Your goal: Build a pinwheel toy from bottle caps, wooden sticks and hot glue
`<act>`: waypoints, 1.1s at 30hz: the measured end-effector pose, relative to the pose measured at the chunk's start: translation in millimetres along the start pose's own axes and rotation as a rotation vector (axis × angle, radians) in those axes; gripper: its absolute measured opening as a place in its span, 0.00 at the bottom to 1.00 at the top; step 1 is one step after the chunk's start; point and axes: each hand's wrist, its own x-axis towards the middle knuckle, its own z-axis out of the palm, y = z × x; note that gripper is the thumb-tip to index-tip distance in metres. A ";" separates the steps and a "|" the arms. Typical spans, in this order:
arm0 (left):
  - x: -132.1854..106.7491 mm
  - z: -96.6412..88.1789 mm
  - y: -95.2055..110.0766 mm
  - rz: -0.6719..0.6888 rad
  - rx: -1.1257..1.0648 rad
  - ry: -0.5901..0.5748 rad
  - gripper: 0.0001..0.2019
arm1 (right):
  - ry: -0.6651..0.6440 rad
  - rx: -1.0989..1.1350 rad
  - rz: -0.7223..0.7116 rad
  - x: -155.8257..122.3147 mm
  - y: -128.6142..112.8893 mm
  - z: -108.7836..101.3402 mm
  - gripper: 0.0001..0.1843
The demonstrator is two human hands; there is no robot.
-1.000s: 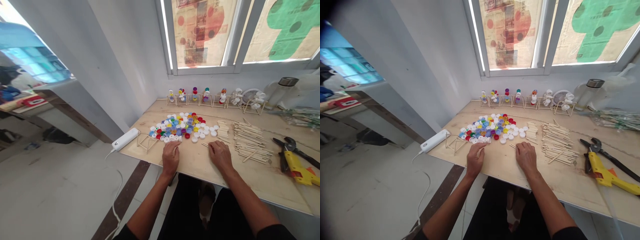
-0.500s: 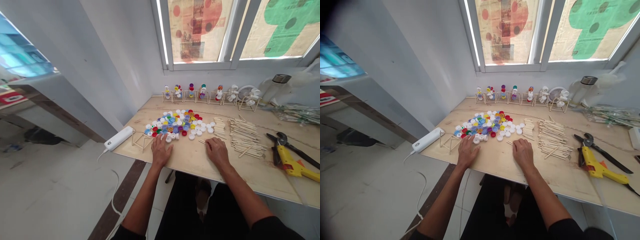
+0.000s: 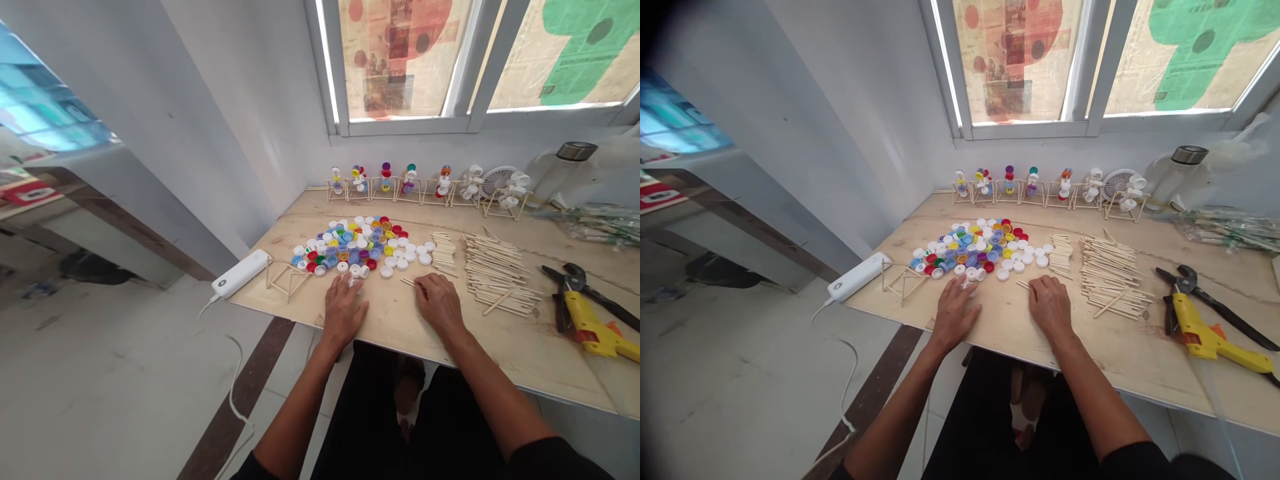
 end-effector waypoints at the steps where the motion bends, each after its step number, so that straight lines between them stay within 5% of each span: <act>1: -2.7 0.2 3.2 0.026 -0.026 -0.011 0.21 | 0.003 0.000 -0.004 -0.1 0.3 0.3 0.10; 8: 2.8 -5.3 4.9 0.046 -0.188 0.034 0.21 | 0.012 -0.001 -0.022 0.4 1.3 -0.2 0.10; 16: 32.4 0.9 1.9 -0.035 -0.041 0.006 0.21 | 0.019 -0.009 -0.025 0.5 1.2 -0.3 0.10; 27: 9.3 -1.7 7.6 -0.032 -0.139 0.193 0.19 | 0.014 -0.007 -0.018 0.5 1.2 0.9 0.10; 33: 2.0 -1.5 18.1 -0.013 -0.047 0.155 0.18 | -0.001 -0.011 -0.011 0.7 -0.1 -0.8 0.10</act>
